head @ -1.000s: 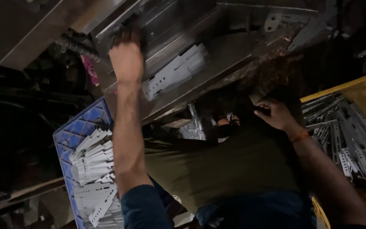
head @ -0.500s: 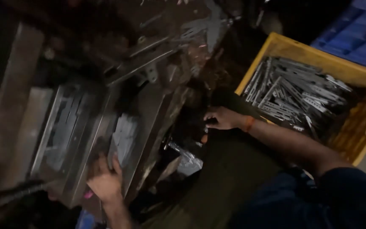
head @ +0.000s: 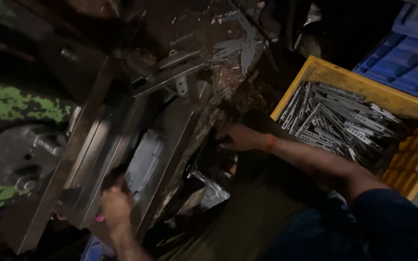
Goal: Placing metal plates into an industrial press machine and removing them after processing.
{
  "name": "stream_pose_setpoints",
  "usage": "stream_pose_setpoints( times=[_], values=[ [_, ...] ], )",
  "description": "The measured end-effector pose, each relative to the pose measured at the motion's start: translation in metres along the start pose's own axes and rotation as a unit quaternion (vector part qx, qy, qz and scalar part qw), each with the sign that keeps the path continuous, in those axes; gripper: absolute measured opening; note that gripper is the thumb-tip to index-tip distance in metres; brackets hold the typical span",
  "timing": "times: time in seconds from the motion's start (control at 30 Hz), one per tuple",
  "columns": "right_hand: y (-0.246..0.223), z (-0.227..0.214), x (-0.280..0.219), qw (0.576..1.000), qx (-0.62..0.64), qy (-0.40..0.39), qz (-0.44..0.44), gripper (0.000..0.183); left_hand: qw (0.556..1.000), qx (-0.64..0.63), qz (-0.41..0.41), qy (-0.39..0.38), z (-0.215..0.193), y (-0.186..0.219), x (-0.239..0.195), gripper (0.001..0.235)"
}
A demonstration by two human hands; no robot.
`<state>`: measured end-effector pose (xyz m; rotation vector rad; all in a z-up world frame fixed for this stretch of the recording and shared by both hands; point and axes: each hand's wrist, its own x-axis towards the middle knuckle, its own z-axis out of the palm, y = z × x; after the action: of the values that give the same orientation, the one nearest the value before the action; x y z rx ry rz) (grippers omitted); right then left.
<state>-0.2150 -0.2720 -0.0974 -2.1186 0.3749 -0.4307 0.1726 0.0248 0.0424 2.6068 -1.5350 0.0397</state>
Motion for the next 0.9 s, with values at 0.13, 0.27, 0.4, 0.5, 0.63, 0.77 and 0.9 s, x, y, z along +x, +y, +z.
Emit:
stream_pose_setpoints(
  times=[0.13,0.27,0.4,0.5,0.63,0.77,0.9],
  values=[
    [-0.053,-0.010,0.059,0.983,0.013,0.067,-0.170,0.040,0.988,0.083,0.046,0.122,-0.006,0.028,-0.006,0.021],
    [-0.133,-0.031,0.117,0.954,-0.136,0.079,-0.256,0.036,0.995,0.090,0.020,0.038,-0.026,0.060,-0.023,0.018],
    [-0.175,-0.021,0.175,0.914,-0.206,0.096,-0.336,0.043,0.988,0.135,-0.063,0.030,-0.009,0.081,-0.025,0.012],
    [-0.189,0.001,0.227,0.886,-0.247,0.110,-0.376,0.051,0.993,-0.002,0.038,0.112,-0.021,0.114,-0.013,0.037],
    [-0.214,0.011,0.260,0.820,-0.344,0.187,-0.417,0.068,0.992,-0.013,0.046,0.116,-0.034,0.130,-0.011,0.043],
    [-0.230,-0.010,0.243,0.840,-0.385,0.089,-0.372,0.054,0.991,-0.019,0.051,0.122,-0.034,0.127,-0.014,0.036],
    [-0.171,-0.028,0.166,0.865,-0.306,0.117,-0.380,0.037,0.982,-0.003,0.051,0.184,-0.055,0.119,-0.014,0.046]
  ],
)
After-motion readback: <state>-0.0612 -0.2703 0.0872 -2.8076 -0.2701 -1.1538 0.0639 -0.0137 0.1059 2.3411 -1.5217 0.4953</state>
